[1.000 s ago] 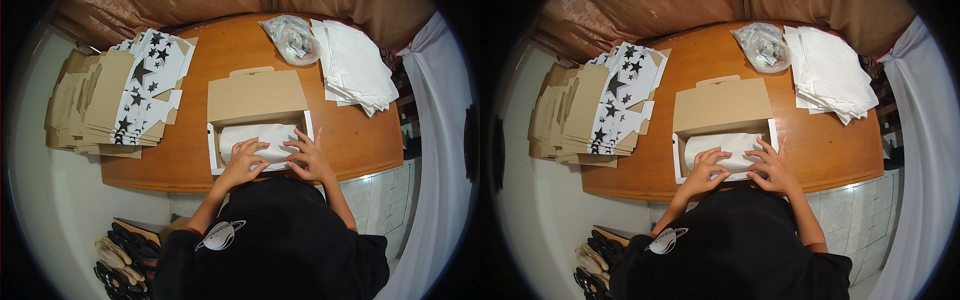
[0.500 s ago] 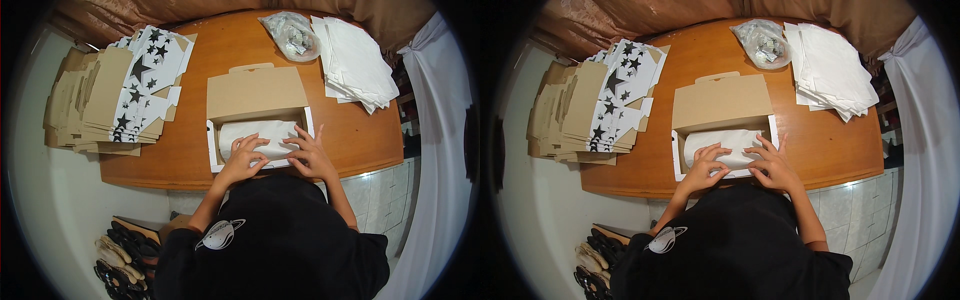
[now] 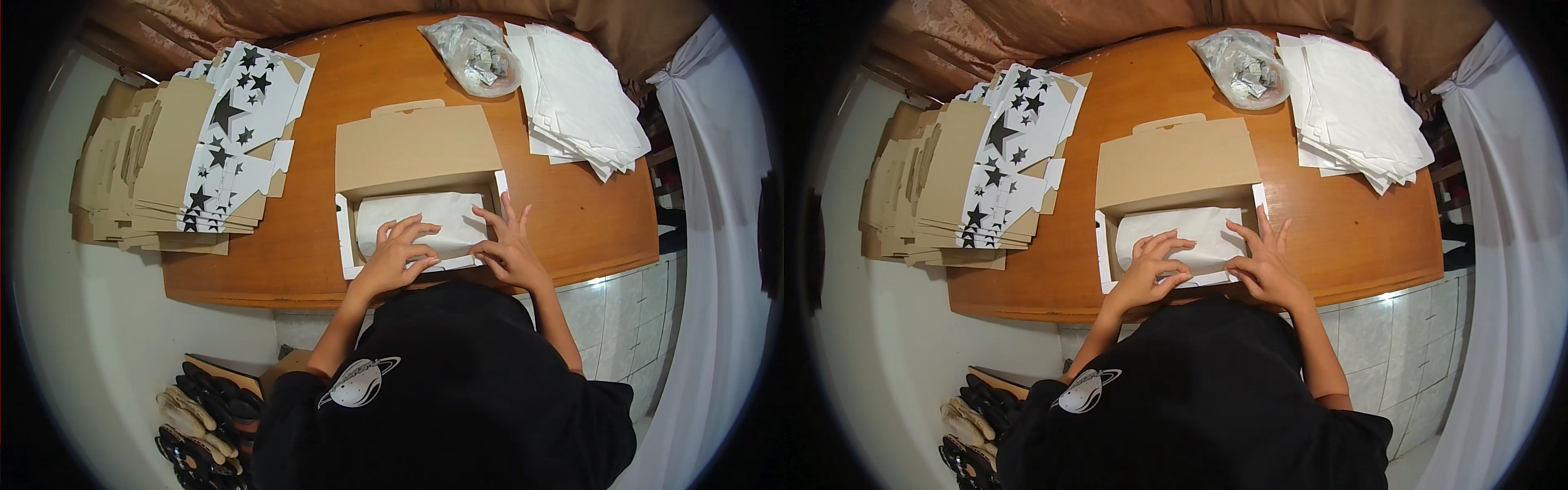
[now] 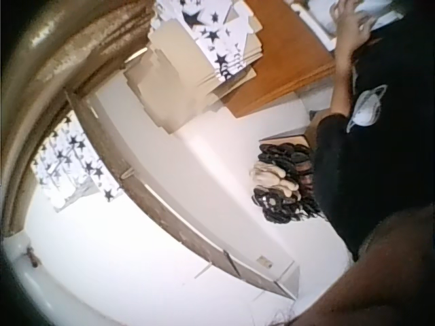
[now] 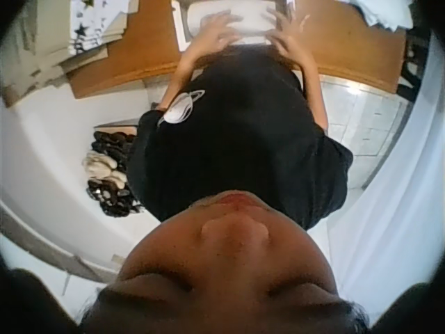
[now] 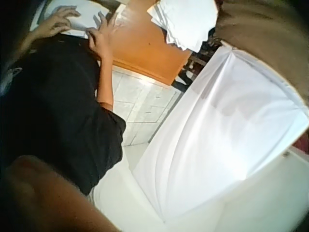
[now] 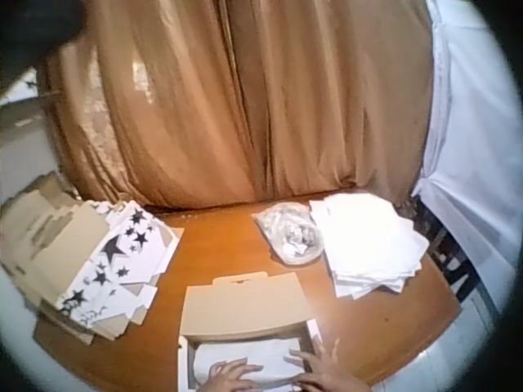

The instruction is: Assemble flat cardboard into shoe boxes and place protective tissue paper inside.

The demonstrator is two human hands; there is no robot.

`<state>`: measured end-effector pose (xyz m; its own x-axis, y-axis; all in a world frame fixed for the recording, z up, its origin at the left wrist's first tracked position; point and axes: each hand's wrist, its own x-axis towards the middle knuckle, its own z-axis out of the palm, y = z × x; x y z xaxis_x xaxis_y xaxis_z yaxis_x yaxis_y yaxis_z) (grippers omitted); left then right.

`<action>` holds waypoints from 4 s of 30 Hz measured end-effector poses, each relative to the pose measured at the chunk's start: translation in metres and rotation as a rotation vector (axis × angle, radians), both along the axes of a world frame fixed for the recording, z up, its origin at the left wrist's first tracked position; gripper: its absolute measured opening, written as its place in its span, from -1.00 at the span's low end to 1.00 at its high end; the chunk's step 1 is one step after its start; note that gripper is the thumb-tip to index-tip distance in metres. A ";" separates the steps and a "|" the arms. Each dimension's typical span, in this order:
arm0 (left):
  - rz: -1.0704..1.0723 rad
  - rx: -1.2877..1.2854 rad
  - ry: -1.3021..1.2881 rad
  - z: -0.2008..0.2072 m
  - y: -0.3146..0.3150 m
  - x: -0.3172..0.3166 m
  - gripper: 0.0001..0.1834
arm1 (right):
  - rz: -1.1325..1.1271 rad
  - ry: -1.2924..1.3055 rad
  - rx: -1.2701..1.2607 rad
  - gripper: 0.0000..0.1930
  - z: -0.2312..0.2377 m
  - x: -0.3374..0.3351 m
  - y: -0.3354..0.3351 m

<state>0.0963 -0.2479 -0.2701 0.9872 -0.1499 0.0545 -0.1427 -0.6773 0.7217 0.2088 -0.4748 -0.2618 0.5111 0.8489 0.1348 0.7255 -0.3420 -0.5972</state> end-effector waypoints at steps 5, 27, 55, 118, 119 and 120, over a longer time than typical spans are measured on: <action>0.025 0.020 -0.019 -0.001 -0.002 0.000 -0.86 | -0.015 0.001 0.004 -0.93 0.000 -0.001 -0.001; 0.356 0.195 -0.226 0.017 0.014 -0.013 -0.78 | -0.080 -0.015 0.073 -0.86 0.008 -0.004 -0.003; 0.567 -1.181 -0.480 -0.036 0.126 0.078 -0.28 | -0.423 0.271 0.874 -0.59 -0.019 0.110 0.082; 0.752 0.353 -0.486 -0.060 -0.026 -0.001 -0.75 | -0.157 -0.444 0.131 -0.64 -0.003 0.036 0.053; 0.754 0.360 -0.466 -0.060 -0.026 -0.003 -0.76 | -0.160 -0.455 0.135 -0.66 -0.004 0.036 0.053; 0.756 0.367 -0.447 -0.059 -0.026 -0.004 -0.76 | -0.160 -0.454 0.134 -0.66 -0.005 0.035 0.053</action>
<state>0.0924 -0.2736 -0.3295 0.7289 0.4371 0.5268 0.2149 -0.8768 0.4301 0.2442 -0.4220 -0.2671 0.4983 0.7244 0.4764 0.8670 -0.4123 -0.2799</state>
